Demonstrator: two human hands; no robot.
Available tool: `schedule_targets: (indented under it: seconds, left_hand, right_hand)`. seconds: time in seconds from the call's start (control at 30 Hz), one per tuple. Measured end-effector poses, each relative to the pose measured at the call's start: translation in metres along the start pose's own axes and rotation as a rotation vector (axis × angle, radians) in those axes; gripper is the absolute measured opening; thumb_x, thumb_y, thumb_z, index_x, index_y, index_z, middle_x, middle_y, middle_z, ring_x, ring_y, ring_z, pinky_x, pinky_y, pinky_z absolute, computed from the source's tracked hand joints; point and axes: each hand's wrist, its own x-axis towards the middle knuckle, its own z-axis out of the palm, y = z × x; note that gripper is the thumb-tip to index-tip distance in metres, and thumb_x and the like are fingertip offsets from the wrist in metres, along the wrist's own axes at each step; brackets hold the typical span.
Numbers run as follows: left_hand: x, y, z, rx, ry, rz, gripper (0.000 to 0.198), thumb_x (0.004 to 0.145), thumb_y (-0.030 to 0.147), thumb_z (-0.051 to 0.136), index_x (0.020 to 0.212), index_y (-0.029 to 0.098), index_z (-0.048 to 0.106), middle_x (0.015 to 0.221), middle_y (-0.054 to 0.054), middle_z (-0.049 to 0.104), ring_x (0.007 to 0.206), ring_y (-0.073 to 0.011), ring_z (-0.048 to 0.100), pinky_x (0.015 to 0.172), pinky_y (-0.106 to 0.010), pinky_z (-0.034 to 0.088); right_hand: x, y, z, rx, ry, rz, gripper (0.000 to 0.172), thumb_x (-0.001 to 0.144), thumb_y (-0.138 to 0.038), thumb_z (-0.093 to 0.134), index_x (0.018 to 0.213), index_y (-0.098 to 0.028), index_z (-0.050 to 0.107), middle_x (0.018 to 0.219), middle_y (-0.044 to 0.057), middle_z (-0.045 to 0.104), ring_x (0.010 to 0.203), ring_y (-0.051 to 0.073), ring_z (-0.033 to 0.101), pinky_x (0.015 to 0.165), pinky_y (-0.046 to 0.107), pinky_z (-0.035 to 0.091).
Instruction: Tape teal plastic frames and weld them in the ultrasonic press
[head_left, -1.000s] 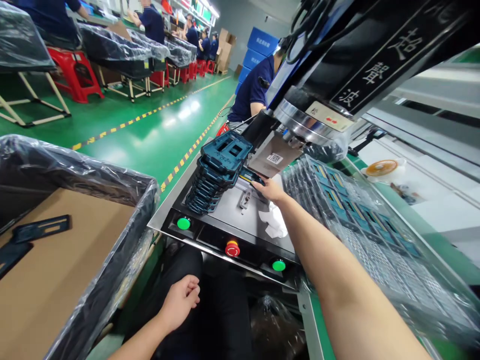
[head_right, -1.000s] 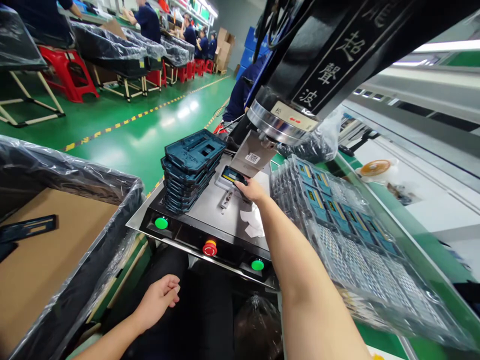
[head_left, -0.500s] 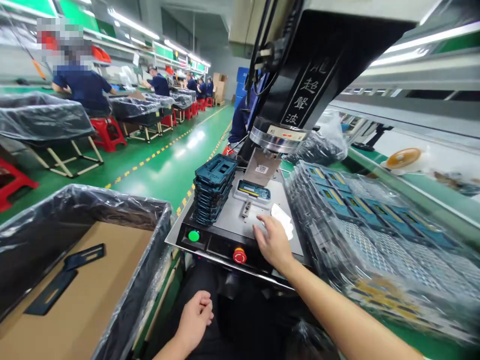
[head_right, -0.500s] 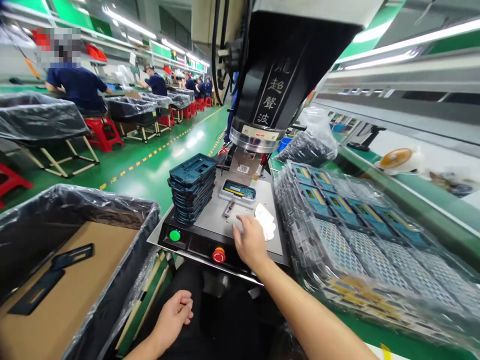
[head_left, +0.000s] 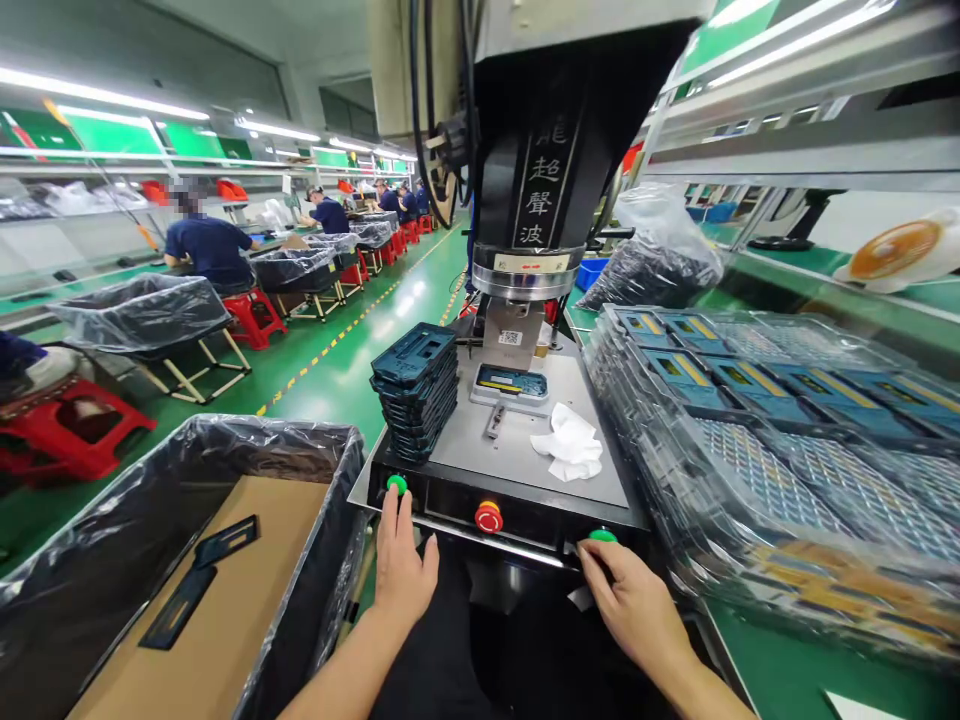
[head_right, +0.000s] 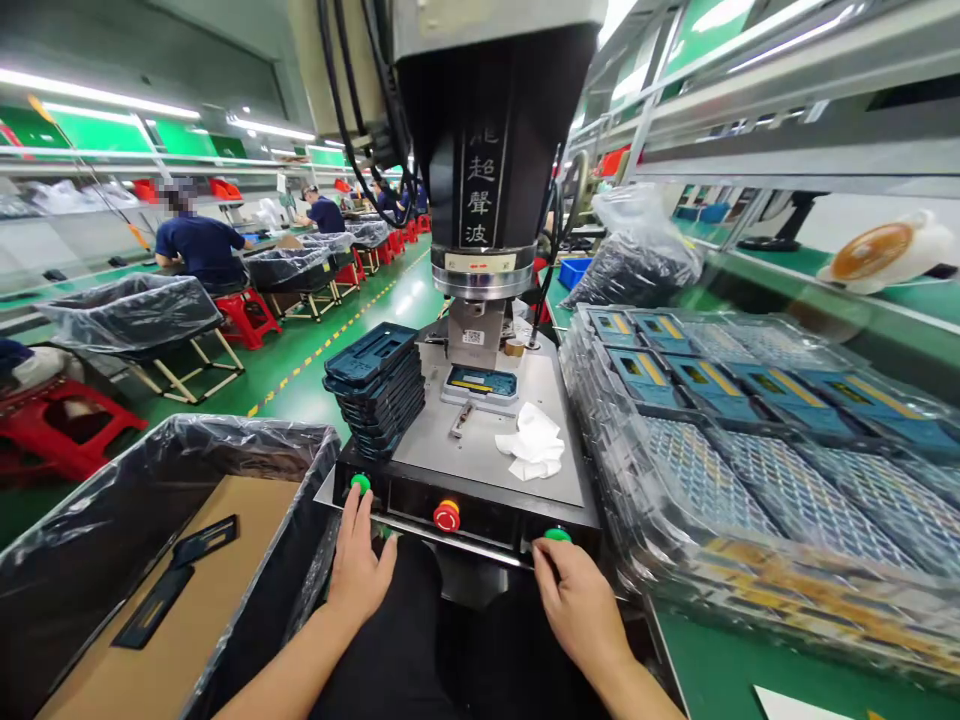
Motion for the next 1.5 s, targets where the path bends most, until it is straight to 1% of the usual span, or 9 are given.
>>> schedule_targets:
  seconds: [0.3, 0.47, 0.57, 0.7, 0.8, 0.87, 1.23, 1.37, 1.5]
  left_hand:
    - [0.000, -0.001, 0.009, 0.118, -0.086, 0.003, 0.066, 0.079, 0.022, 0.053, 0.141, 0.010, 0.034, 0.158, -0.017, 0.006, 0.143, -0.0365, 0.009, 0.112, -0.055, 0.023]
    - [-0.010, 0.008, 0.010, 0.072, -0.021, -0.005, 0.060, 0.081, 0.025, 0.053, 0.138, 0.011, 0.037, 0.156, -0.019, 0.009, 0.141, -0.0361, 0.018, 0.110, -0.053, 0.030]
    - [-0.034, 0.006, 0.021, 0.031, 0.003, 0.054, 0.050, 0.082, 0.024, 0.052, 0.131, 0.011, 0.045, 0.148, -0.021, 0.023, 0.138, -0.0347, 0.028, 0.107, -0.052, 0.035]
    - [-0.072, -0.012, 0.039, 0.024, -0.238, 0.134, 0.039, 0.083, 0.022, 0.047, 0.120, 0.016, 0.057, 0.134, -0.017, 0.047, 0.128, -0.0309, 0.044, 0.104, -0.049, 0.041]
    - [-0.089, -0.023, 0.046, 0.132, -0.457, 0.122, 0.041, 0.080, 0.023, 0.050, 0.119, 0.018, 0.060, 0.135, -0.015, 0.050, 0.128, -0.0317, 0.043, 0.106, -0.051, 0.037]
    - [-0.091, -0.026, 0.048, 0.203, -0.514, 0.105, 0.042, 0.078, 0.023, 0.051, 0.119, 0.017, 0.061, 0.137, -0.014, 0.049, 0.130, -0.0319, 0.040, 0.108, -0.052, 0.034]
    - [-0.086, -0.028, 0.053, 0.202, -0.470, 0.104, 0.034, 0.080, 0.020, 0.048, 0.111, 0.018, 0.063, 0.129, -0.011, 0.053, 0.126, -0.0273, 0.043, 0.107, -0.047, 0.033]
    - [-0.085, -0.030, 0.053, 0.177, -0.446, 0.102, 0.031, 0.081, 0.020, 0.049, 0.108, 0.019, 0.064, 0.126, -0.011, 0.054, 0.122, -0.0273, 0.045, 0.105, -0.046, 0.035]
    - [-0.083, -0.031, 0.053, 0.158, -0.440, 0.083, 0.029, 0.082, 0.020, 0.048, 0.105, 0.019, 0.065, 0.123, -0.010, 0.055, 0.120, -0.0272, 0.046, 0.104, -0.046, 0.035]
  right_hand:
    - [-0.001, 0.004, 0.002, 0.016, -0.067, -0.021, 0.025, 0.087, -0.037, 0.045, 0.085, -0.023, 0.065, 0.083, 0.007, 0.067, 0.080, 0.024, 0.064, 0.074, 0.040, 0.054]
    - [-0.002, 0.001, -0.003, 0.039, -0.104, 0.002, 0.026, 0.088, -0.035, 0.044, 0.082, -0.022, 0.066, 0.081, 0.006, 0.066, 0.079, 0.022, 0.064, 0.074, 0.037, 0.052]
    - [-0.001, -0.001, -0.006, 0.101, -0.116, 0.062, 0.027, 0.089, -0.035, 0.042, 0.083, -0.022, 0.065, 0.081, 0.004, 0.068, 0.075, 0.020, 0.065, 0.071, 0.033, 0.051]
    - [-0.001, -0.007, -0.007, 0.155, -0.131, 0.060, 0.027, 0.089, -0.034, 0.042, 0.083, -0.022, 0.065, 0.080, 0.003, 0.069, 0.073, 0.019, 0.065, 0.069, 0.030, 0.050]
    - [-0.002, -0.010, -0.005, 0.154, -0.151, 0.029, 0.026, 0.089, -0.031, 0.043, 0.082, -0.022, 0.066, 0.079, 0.003, 0.069, 0.073, 0.018, 0.065, 0.069, 0.029, 0.050]
    - [-0.002, -0.010, -0.004, 0.153, -0.156, 0.019, 0.026, 0.089, -0.031, 0.043, 0.082, -0.022, 0.066, 0.078, 0.002, 0.069, 0.072, 0.018, 0.065, 0.068, 0.029, 0.050]
    - [0.002, -0.020, -0.001, 0.173, -0.057, 0.001, 0.023, 0.089, -0.033, 0.048, 0.086, -0.021, 0.067, 0.079, 0.003, 0.069, 0.072, 0.017, 0.064, 0.067, 0.027, 0.050]
    - [0.027, -0.036, -0.003, 0.168, -0.007, -0.023, 0.022, 0.089, -0.033, 0.049, 0.087, -0.020, 0.067, 0.079, 0.004, 0.069, 0.073, 0.017, 0.064, 0.070, 0.028, 0.049]
    - [0.072, -0.050, 0.003, 0.182, 0.062, 0.034, 0.024, 0.085, -0.035, 0.051, 0.089, -0.017, 0.067, 0.076, 0.005, 0.067, 0.068, 0.017, 0.061, 0.070, 0.030, 0.048]
